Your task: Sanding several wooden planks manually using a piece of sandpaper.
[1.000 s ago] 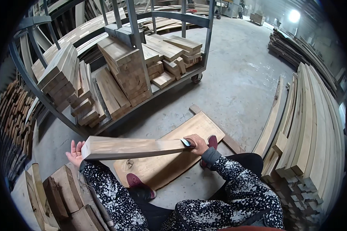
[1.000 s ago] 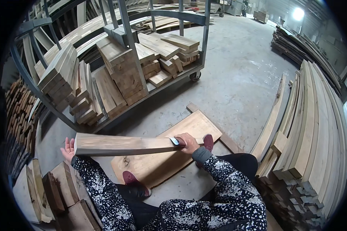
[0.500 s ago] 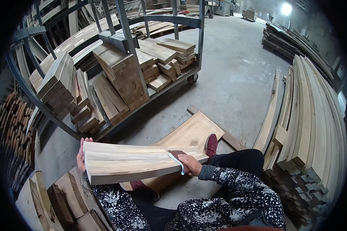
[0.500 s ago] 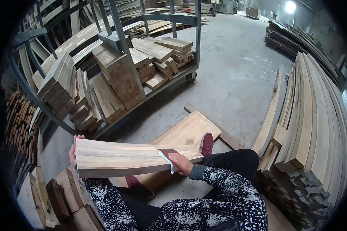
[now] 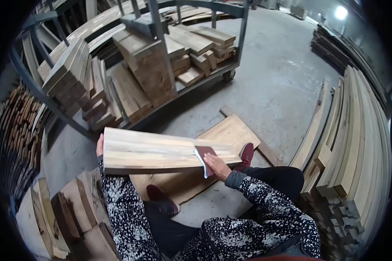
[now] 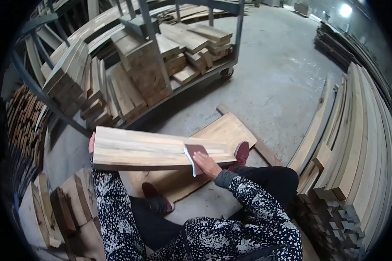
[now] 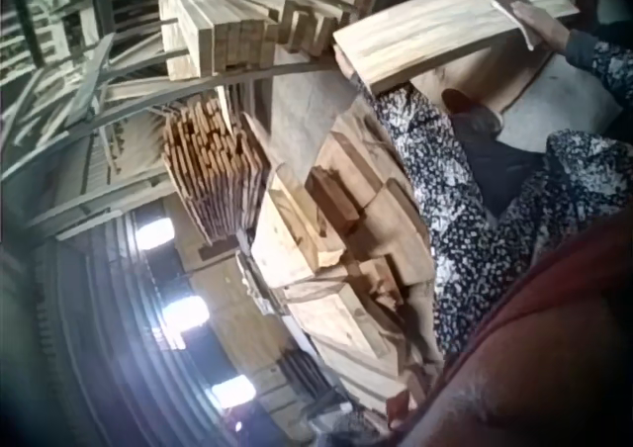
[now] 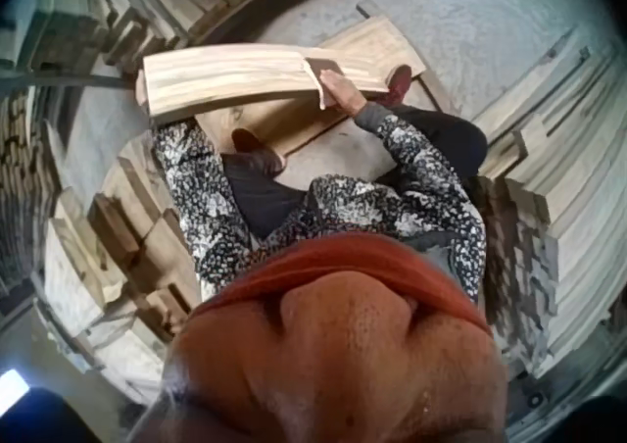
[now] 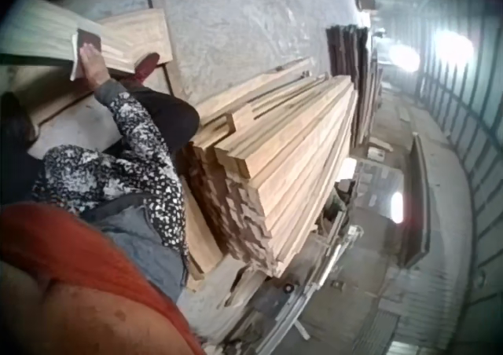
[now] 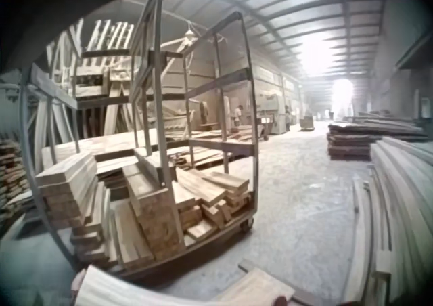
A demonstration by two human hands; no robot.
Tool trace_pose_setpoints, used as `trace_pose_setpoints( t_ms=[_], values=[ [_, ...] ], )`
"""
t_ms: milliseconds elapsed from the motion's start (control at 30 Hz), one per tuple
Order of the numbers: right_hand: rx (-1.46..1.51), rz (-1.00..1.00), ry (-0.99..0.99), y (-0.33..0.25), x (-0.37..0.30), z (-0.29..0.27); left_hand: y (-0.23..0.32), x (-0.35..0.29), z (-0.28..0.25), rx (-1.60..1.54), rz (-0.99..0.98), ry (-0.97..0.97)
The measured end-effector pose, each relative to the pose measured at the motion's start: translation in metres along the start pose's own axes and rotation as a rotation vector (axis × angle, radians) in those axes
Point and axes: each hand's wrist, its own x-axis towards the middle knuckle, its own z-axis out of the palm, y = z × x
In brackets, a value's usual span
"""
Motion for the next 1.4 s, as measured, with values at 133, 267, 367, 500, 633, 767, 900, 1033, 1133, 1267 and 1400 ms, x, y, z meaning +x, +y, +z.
trace_pose_setpoints(
  t_ms=[133,267,367,500,633,767,900,1033,1133,1267,1400],
  values=[
    [-0.016,-0.026,0.021,0.004,0.008,0.002,-0.002,0.018,-0.029,0.351,0.344,0.134],
    [-0.03,0.006,0.062,0.03,0.028,0.003,0.0,0.003,0.001,0.398,0.399,0.115],
    [-0.038,-0.009,-0.091,0.032,0.034,0.007,0.004,-0.003,-0.009,0.136,0.114,0.136],
    [0.128,0.068,-0.145,0.025,0.027,0.011,0.002,-0.009,-0.005,0.242,0.074,0.222],
    [0.21,0.263,-0.058,-0.048,0.068,0.01,-0.006,-0.011,0.013,0.368,0.129,0.363],
    [0.455,0.087,-0.071,-0.153,0.17,0.001,0.005,-0.028,0.028,0.311,0.09,0.336],
    [0.485,-0.069,-0.073,-0.198,0.216,-0.008,-0.003,-0.027,0.038,-0.05,-0.333,-0.208],
    [0.33,-0.079,-0.167,-0.181,0.203,0.0,-0.007,-0.029,0.029,0.096,-0.067,0.081],
    [0.257,0.156,-0.131,-0.116,0.146,0.013,-0.003,-0.03,0.015,0.259,0.112,0.363],
    [0.177,0.424,-0.112,-0.037,0.075,0.012,-0.007,-0.02,0.019,0.314,0.108,0.413],
    [0.217,0.354,-0.114,-0.054,0.087,0.011,-0.004,-0.018,0.035,0.334,0.166,0.341]
  ],
)
